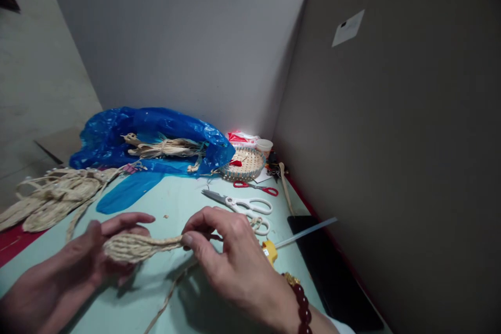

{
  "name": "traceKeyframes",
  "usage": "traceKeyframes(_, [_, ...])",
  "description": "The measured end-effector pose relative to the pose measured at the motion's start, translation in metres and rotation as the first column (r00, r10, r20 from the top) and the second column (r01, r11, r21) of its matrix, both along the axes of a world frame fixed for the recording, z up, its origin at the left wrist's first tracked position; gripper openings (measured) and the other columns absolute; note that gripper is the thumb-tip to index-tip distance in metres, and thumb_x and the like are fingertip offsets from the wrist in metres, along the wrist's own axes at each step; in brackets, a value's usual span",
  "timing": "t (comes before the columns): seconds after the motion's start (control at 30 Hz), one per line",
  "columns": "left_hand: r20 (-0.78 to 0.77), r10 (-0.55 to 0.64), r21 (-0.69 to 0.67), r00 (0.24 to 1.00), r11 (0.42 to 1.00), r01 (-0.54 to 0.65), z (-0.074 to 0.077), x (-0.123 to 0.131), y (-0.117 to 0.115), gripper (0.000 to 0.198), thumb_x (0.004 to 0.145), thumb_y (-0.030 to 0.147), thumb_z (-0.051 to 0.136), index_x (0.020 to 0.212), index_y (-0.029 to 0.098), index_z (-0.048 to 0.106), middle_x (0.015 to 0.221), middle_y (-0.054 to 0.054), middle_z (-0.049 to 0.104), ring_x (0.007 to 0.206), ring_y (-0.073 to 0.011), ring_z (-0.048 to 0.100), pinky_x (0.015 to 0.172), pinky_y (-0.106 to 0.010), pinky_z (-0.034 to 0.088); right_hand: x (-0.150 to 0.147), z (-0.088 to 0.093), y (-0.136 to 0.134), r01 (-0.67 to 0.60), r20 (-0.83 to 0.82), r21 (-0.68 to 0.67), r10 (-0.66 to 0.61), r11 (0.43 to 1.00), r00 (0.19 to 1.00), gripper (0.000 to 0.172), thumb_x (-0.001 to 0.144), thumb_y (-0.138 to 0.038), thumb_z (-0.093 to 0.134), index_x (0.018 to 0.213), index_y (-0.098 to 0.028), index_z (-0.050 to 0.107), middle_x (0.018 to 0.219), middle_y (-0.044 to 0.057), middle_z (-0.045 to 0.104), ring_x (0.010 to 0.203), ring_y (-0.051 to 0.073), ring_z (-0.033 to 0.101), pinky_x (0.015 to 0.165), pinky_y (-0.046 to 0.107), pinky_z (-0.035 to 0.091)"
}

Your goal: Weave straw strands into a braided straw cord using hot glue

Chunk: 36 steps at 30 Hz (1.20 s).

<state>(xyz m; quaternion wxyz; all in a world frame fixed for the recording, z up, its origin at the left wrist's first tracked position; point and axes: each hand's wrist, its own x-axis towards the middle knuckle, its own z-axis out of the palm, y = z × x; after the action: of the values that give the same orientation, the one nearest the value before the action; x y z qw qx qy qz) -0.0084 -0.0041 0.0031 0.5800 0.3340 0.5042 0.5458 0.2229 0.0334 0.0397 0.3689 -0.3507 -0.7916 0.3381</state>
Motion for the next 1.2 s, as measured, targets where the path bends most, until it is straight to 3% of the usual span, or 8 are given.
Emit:
traceKeyframes(0.07, [0.015,-0.159,-0.043,0.987,0.986,0.160,0.003,0.006,-0.002,0.041,0.075,0.055,0.072,0.099,0.022,0.073,0.069,-0.003,0.070,0.056,-0.0163,0.058,0.054,-0.025,0.050,-0.002,-0.004,-0.004,0.018,0.000,0.098,-0.018,0.995,1.000,0.007,0.094,-0.019,0.060,0.088,-0.021,0.063,0.082,-0.005,0.065,0.078,0.011,0.059,0.077,0.023,0.042])
traceKeyframes(0.17, [0.020,-0.151,-0.075,0.988,0.986,0.152,0.008,0.011,-0.003,0.028,0.074,0.047,0.078,0.085,0.022,0.072,0.064,0.001,0.065,0.053,-0.0125,0.054,0.050,-0.020,0.047,-0.003,-0.006,-0.009,0.002,0.034,0.195,-0.009,0.981,0.999,0.011,0.094,-0.014,0.058,0.099,-0.022,0.062,0.084,-0.004,0.065,0.079,0.012,0.058,0.076,0.023,0.041])
traceKeyframes(0.37, [0.008,-0.186,-0.102,0.983,0.977,0.186,0.008,0.009,-0.003,0.031,0.068,0.047,0.083,0.078,0.019,0.075,0.055,0.000,0.066,0.046,-0.0087,0.051,0.045,-0.016,0.042,-0.001,-0.006,-0.009,-0.127,0.120,0.226,0.101,0.966,0.988,0.026,0.094,-0.006,0.046,0.100,-0.019,0.067,0.078,-0.002,0.062,0.073,0.013,0.054,0.077,0.026,0.040])
traceKeyframes(0.57, [0.023,-0.206,-0.116,0.978,0.971,0.207,0.005,0.009,-0.006,0.031,0.066,0.047,0.084,0.068,0.018,0.075,0.049,0.002,0.061,0.043,-0.0053,0.047,0.042,-0.013,0.037,-0.003,-0.015,-0.010,-0.171,0.169,0.323,0.121,0.931,0.978,0.015,0.098,-0.019,0.055,0.101,-0.015,0.069,0.084,0.004,0.065,0.077,0.017,0.054,0.073,0.031,0.040])
traceKeyframes(0.77, [-0.081,-0.234,-0.125,0.969,0.967,0.223,0.005,0.010,-0.007,0.034,0.061,0.051,0.086,0.068,0.019,0.076,0.045,0.000,0.063,0.039,-0.0065,0.049,0.039,-0.014,0.034,-0.008,-0.012,-0.018,-0.037,0.046,-0.028,0.039,0.999,0.998,0.013,0.095,-0.023,0.062,0.090,-0.026,0.074,0.079,-0.007,0.073,0.076,0.011,0.065,0.080,0.024,0.043])
traceKeyframes(0.93, [-0.128,-0.246,-0.125,0.961,0.965,0.230,0.004,0.012,-0.007,0.034,0.060,0.052,0.086,0.066,0.020,0.076,0.048,0.000,0.067,0.040,-0.0088,0.055,0.042,-0.017,0.040,-0.005,-0.005,-0.018,0.015,0.205,-0.394,0.072,0.919,0.976,0.027,0.097,-0.035,0.056,0.081,-0.028,0.077,0.081,-0.005,0.075,0.086,0.016,0.066,0.058,0.022,0.042])
traceKeyframes(1.07, [-0.040,-0.238,-0.135,0.971,0.964,0.230,0.002,0.015,-0.007,0.031,0.064,0.049,0.085,0.068,0.019,0.076,0.049,0.001,0.066,0.042,-0.0084,0.056,0.042,-0.017,0.042,-0.003,-0.002,-0.021,0.048,0.281,-0.322,0.047,0.945,0.959,0.028,0.098,-0.034,0.052,0.088,-0.026,0.076,0.098,-0.001,0.075,0.091,0.018,0.066,0.062,0.024,0.044])
traceKeyframes(1.2, [0.024,-0.215,-0.147,0.976,0.965,0.216,0.001,0.017,-0.008,0.031,0.066,0.047,0.085,0.070,0.018,0.076,0.048,0.001,0.065,0.041,-0.0088,0.055,0.040,-0.016,0.041,-0.005,-0.004,-0.020,-0.086,0.415,-0.119,0.128,0.989,0.901,0.031,0.103,-0.032,0.042,0.086,-0.023,0.067,0.087,0.001,0.069,0.080,0.017,0.061,0.069,0.027,0.045])
